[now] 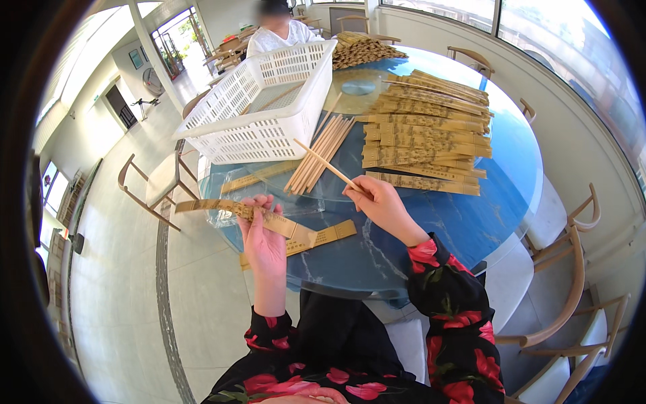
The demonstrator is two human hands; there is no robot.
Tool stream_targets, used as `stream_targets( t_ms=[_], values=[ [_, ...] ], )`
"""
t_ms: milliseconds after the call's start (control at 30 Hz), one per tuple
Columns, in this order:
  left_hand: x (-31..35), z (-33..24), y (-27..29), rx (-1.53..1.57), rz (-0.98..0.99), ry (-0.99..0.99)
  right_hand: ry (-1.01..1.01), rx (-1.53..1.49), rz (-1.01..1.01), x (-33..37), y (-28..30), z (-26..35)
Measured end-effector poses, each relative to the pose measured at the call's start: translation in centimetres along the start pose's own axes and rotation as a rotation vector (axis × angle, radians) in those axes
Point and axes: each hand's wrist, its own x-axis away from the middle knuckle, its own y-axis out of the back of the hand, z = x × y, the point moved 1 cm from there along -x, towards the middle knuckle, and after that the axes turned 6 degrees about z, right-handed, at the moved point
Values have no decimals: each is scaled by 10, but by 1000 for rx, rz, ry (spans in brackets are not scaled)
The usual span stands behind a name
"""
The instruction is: The person inserts thin wooden sticks into pre-cut slots on flat bamboo strips, one at a time, and places the completed units into a white basket. The person repeats this insertion and stacking process throughout the clip.
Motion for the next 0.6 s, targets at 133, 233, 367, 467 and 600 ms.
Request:
stream_targets(
  t_ms=[133,233,367,467,600],
  values=[
    [-7,15,-9,396,-20,132,-166,-322,254,4,-5,10],
    [-3,24,-11,397,-38,145,-233,-460,366,8,-6,19],
    [-3,33,-12,389,-59,115,-290,-368,398,10,-9,14],
    [0,31,-19,349,-61,155,-245,-404,379,12,-13,13],
    [17,32,-23,105,-13,351,-249,-350,353,11,-11,17]
  ],
)
